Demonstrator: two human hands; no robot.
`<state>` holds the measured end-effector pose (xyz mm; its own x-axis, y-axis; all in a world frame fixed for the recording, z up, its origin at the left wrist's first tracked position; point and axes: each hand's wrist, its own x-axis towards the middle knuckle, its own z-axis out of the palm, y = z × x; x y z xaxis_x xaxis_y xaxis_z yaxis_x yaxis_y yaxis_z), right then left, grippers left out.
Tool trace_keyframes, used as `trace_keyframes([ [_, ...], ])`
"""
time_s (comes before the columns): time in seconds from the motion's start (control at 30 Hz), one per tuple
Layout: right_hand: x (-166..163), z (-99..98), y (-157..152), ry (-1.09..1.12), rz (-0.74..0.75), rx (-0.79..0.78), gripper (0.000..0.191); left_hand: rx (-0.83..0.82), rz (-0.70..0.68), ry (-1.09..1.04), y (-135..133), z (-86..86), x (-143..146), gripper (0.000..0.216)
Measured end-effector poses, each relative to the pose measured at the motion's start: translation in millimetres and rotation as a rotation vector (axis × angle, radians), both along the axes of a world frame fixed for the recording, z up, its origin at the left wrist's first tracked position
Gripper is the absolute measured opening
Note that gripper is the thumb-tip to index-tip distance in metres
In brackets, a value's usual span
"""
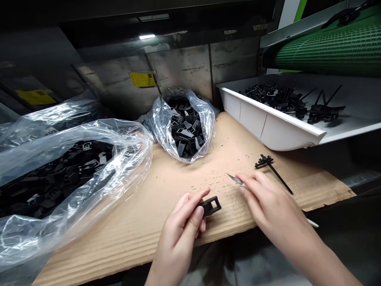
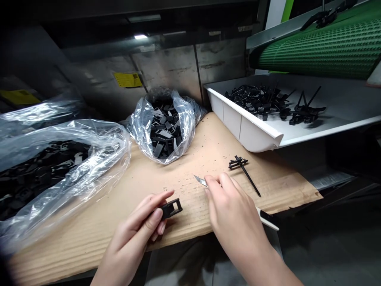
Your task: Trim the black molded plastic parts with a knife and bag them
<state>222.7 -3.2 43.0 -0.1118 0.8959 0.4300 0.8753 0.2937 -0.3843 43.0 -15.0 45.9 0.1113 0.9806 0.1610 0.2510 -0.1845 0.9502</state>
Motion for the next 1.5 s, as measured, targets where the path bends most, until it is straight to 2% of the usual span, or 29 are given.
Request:
trace_keyframes([
  [0.1, 13.4, -6.4, -11.3, 0.058, 0.14, 0.16, 0.027, -0.165, 0.137, -0.258, -0.9, 3.0, 4.7, 0.017],
  [0.2, 21.0, -10.8, -23.6, 0.019, 0.297, 0.18, 0.03, -0.196, 0.187, -0.353, -1.8, 2.9, 9.4, 0.008],
  [0.33, 22.8, -12.2, -30.1, -0.002, 0.363, 0.149, 0.036, -0.176, 0.152, -0.352, -1.3, 2.1, 6.9, 0.008],
  [0.43, 21.3, -9.9, -29.9, 0.097, 0.33, 0.14, 0.029, -0.137, 0.079, -0.312, -1.8, 2.6, 3.3, 0.011],
  [0.53, 15.2, -3.5, -29.5, 0.295, 0.326, 0.028, 0.028, -0.178, 0.059, -0.376, -4.4, 4.8, 3.9, 0.009],
  [0.67, -1.6, 6.5, -27.3, 0.534, 0.399, -0.204, 0.014, -0.383, 0.14, -0.59, -7.0, 9.9, 7.8, 0.013],
  [0.73, -8.1, 8.6, -24.9, 0.573, 0.405, -0.282, 0.021, -0.421, 0.138, -0.596, -6.3, 12.6, 8.4, 0.01],
  [0.8, -8.7, 7.8, -23.2, 0.505, 0.386, -0.269, 0.02, -0.433, 0.144, -0.575, -4.2, 14.6, 7.8, 0.006],
  [0.83, -6.5, 6.5, -23.2, 0.422, 0.367, -0.214, 0.019, -0.436, 0.148, -0.562, -2.8, 15.1, 7.2, 0.005],
  [0.97, 12.8, 1.9, -28.8, -0.036, 0.325, 0.149, 0.026, -0.435, 0.119, -0.469, 3.3, 12.5, 3.7, 0.005],
  [1.03, 20.3, 2.6, -32.7, -0.191, 0.369, 0.244, 0.024, -0.435, 0.067, -0.431, 5.5, 8.9, 2.0, 0.005],
  [1.13, 21.0, 6.0, -35.3, -0.303, 0.418, 0.261, 0.019, -0.432, 0.032, -0.422, 6.3, 4.1, 0.7, 0.006],
  [1.27, 12.6, 9.8, -32.9, -0.341, 0.447, 0.225, 0.02, -0.417, 0.034, -0.421, 4.5, 2.2, 0.6, 0.005],
  [1.5, 7.4, 10.1, -32.0, -0.441, 0.376, 0.296, 0.026, -0.371, 0.063, -0.371, 3.4, 4.8, 2.8, 0.005],
])
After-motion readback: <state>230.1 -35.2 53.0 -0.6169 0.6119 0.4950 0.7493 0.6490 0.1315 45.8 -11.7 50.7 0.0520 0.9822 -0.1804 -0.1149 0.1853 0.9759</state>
